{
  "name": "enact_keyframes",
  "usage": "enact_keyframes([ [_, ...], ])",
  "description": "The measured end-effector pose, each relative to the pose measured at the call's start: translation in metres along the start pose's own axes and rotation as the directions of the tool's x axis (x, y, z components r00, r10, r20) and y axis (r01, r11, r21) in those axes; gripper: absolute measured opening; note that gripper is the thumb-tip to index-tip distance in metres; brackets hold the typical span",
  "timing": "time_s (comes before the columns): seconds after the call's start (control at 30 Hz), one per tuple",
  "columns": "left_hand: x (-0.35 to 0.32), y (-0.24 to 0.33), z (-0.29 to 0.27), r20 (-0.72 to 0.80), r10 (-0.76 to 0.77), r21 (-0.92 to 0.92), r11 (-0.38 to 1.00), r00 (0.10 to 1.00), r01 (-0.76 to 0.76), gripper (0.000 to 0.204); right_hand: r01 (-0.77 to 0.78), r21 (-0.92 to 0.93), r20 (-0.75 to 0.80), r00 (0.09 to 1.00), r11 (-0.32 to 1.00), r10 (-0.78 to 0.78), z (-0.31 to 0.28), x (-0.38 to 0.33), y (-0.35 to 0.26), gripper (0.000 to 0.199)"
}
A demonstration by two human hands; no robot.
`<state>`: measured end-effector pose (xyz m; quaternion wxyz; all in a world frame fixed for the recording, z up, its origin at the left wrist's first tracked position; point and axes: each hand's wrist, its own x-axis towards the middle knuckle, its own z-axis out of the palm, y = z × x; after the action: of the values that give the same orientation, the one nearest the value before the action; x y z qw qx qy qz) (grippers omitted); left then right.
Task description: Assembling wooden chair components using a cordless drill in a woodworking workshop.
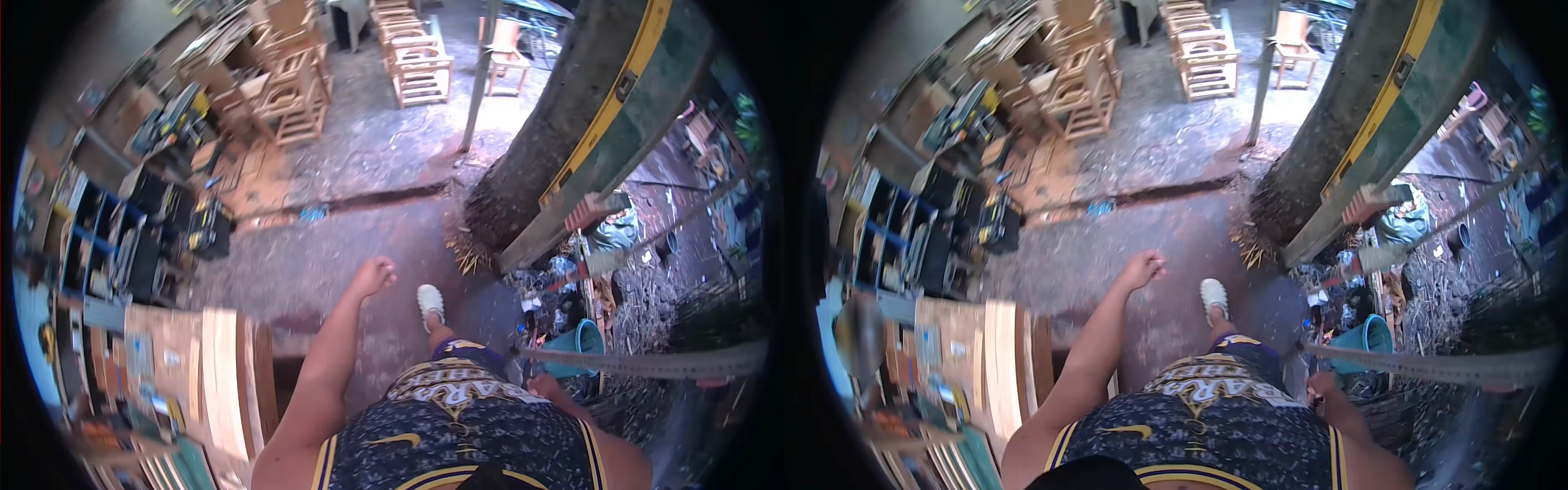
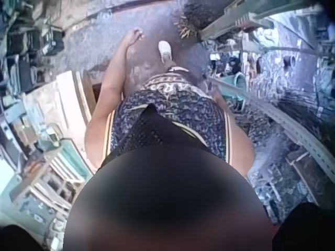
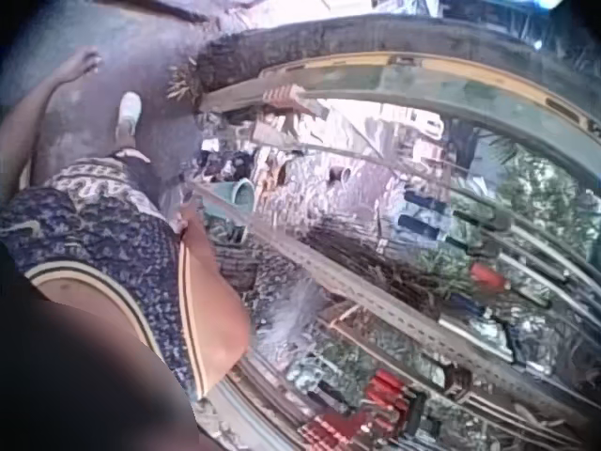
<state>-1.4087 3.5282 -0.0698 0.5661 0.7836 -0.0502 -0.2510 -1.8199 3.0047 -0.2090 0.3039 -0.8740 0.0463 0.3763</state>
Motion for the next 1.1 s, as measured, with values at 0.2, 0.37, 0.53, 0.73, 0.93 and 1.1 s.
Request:
enact_keyframes([
  [0.2, 0.083, -0.104, -0.126, -0.094, -0.078, 0.475, 0.873, 0.992, 0.114, 0.019, 0.241, -0.559, -0.125, 0.922, 0.793, -0.368, -0.147, 0.283, -0.062, 0.011],
  [0.37, 0.041, -0.159, -0.201, -0.008, -0.581, -0.111, 0.809, 0.814, 0.577, 0.021, 0.259, 0.312, -0.436, 0.894, 0.914, -0.104, -0.377, 0.409, -0.307, 0.013],
  [0.53, 0.167, -0.205, -0.279, 0.022, -0.336, 0.292, 0.903, 0.942, 0.316, 0.013, 0.203, 0.141, -0.595, 0.799, 0.969, -0.081, -0.533, 0.498, -0.418, 0.021],
  [0.73, 0.452, -0.150, -0.427, 0.149, -0.193, 0.389, 0.913, 0.970, 0.122, 0.009, -0.186, 0.030, -0.578, 0.799, 0.982, 0.169, -0.547, 0.593, -0.367, 0.031],
  [0.93, 0.726, 0.026, -0.531, -0.071, -0.215, 0.397, 0.890, 0.974, 0.226, 0.007, -0.363, 0.412, -0.365, 0.775, 0.836, 0.516, -0.588, 0.655, -0.346, 0.032],
  [1.1, 0.878, 0.119, -0.524, 0.155, -0.203, 0.548, 0.832, 0.967, 0.087, 0.011, -0.380, 0.667, -0.178, 0.754, 0.641, 0.633, -0.642, 0.809, -0.269, 0.032],
])
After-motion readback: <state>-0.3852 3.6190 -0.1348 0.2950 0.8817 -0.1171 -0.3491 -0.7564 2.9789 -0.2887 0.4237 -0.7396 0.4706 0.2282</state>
